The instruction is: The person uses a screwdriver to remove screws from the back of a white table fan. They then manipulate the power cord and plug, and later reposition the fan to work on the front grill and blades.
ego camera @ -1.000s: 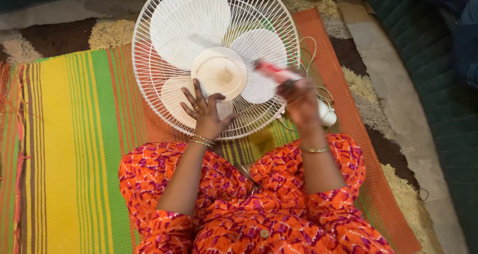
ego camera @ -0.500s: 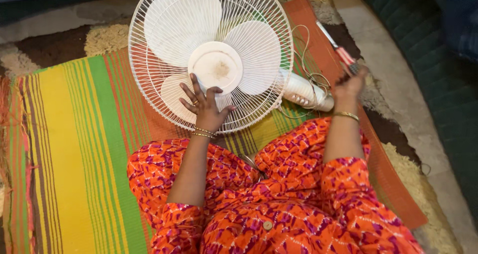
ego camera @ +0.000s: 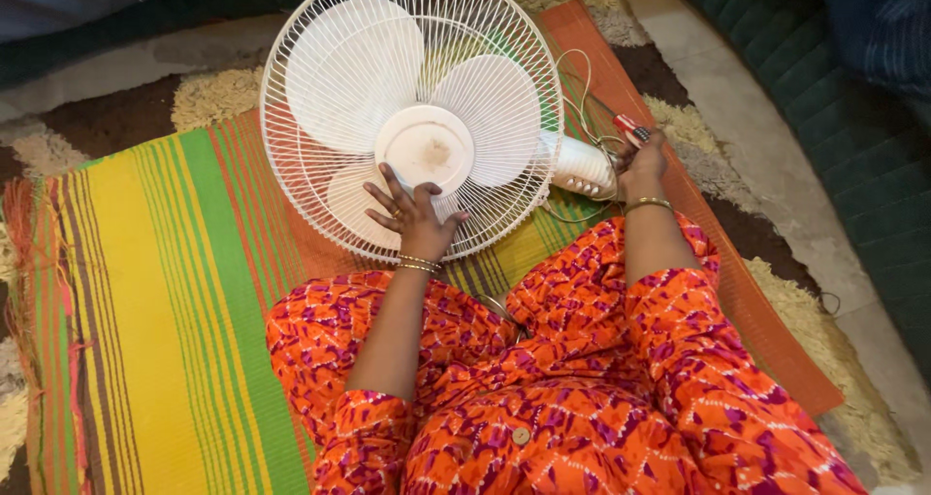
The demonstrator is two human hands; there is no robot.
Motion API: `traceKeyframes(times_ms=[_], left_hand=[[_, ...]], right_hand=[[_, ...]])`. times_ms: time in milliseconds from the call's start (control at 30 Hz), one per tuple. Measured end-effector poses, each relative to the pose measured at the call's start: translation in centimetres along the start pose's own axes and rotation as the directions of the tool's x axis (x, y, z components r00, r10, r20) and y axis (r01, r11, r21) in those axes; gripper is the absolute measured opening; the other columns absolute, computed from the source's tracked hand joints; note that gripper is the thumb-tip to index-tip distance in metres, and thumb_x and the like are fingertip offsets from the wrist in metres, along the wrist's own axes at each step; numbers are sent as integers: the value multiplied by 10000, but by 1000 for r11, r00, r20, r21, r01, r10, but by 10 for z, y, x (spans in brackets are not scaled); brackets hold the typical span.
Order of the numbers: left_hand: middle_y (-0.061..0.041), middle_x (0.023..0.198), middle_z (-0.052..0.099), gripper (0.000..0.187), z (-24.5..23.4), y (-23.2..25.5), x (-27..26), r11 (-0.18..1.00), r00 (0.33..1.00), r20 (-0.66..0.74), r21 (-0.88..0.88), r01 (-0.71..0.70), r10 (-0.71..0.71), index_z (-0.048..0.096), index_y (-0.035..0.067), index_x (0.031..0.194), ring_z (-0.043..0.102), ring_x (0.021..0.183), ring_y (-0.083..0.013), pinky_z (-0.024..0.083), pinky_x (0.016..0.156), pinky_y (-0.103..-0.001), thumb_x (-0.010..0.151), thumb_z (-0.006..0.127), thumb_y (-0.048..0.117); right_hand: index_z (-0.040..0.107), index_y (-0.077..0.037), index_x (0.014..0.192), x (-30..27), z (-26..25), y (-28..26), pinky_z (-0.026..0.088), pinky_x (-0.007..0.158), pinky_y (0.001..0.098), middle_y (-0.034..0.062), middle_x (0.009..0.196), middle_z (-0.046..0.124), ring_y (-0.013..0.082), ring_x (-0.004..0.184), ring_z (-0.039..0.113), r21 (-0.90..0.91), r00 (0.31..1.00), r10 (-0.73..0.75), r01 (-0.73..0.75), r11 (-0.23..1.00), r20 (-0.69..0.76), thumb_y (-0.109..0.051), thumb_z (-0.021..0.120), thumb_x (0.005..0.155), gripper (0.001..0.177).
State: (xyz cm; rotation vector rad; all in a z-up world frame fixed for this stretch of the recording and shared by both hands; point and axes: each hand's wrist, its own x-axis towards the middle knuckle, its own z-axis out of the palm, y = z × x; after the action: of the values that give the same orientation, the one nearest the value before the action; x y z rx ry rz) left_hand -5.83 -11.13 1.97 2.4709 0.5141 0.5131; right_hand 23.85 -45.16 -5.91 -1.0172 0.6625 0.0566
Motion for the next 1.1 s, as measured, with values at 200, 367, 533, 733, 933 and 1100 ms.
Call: traceKeyframes(times_ms=[200,367,533,733,933,1100], left_hand=[[-232,1660,-228,647,6,2,-3,999,999,23,3,40,-40,608,171,1132,-347,1437,-537,-221,1065,-784,696,899,550],[-205,1662,-216,678,5,3,-4,999,999,-8,6,33,-33,616,176,1147,-346,1447,-506,-201,1083,-772,670,894,571],[-214,1645,-197,843,22,-8,-12,998,994,-110,54,17,-10,533,159,1254,-287,1473,-459,-161,1129,-739,658,824,680],[-181,1686,-197,879,58,-20,-25,949,960,-108,215,-230,258,386,221,1479,-251,1538,-415,-99,1204,-656,830,677,738],[-220,1678,-170,1078,57,-44,-32,885,886,-134,215,-412,445,83,235,1623,-196,1549,-422,-88,1227,-631,844,658,710],[-127,1696,-182,1068,65,-28,-48,661,792,431,446,-603,432,-38,327,1639,-176,1554,-358,-96,1220,-606,878,673,561]], right_hand=[[694,-116,807,-12,7,16,437,422,258,16,634,650,125,503,600,-88,995,30,-22,996,93,-534,566,982,470],[684,-140,901,-24,11,16,445,433,230,7,698,700,103,535,630,-96,985,-25,41,995,168,-525,575,985,409],[644,-145,946,-41,12,16,441,470,244,22,799,708,135,580,658,-45,971,-101,113,993,215,-466,618,996,326],[624,-176,1064,-64,14,17,503,581,268,43,968,727,170,773,696,13,944,-10,6,1000,330,-283,639,948,158],[546,-84,1085,-88,14,24,557,679,357,147,1071,703,286,923,726,-47,834,-20,55,997,552,-17,551,774,318],[532,-175,1085,-108,16,35,544,750,402,136,1099,699,308,993,714,65,825,-78,50,997,560,-36,504,734,378]])
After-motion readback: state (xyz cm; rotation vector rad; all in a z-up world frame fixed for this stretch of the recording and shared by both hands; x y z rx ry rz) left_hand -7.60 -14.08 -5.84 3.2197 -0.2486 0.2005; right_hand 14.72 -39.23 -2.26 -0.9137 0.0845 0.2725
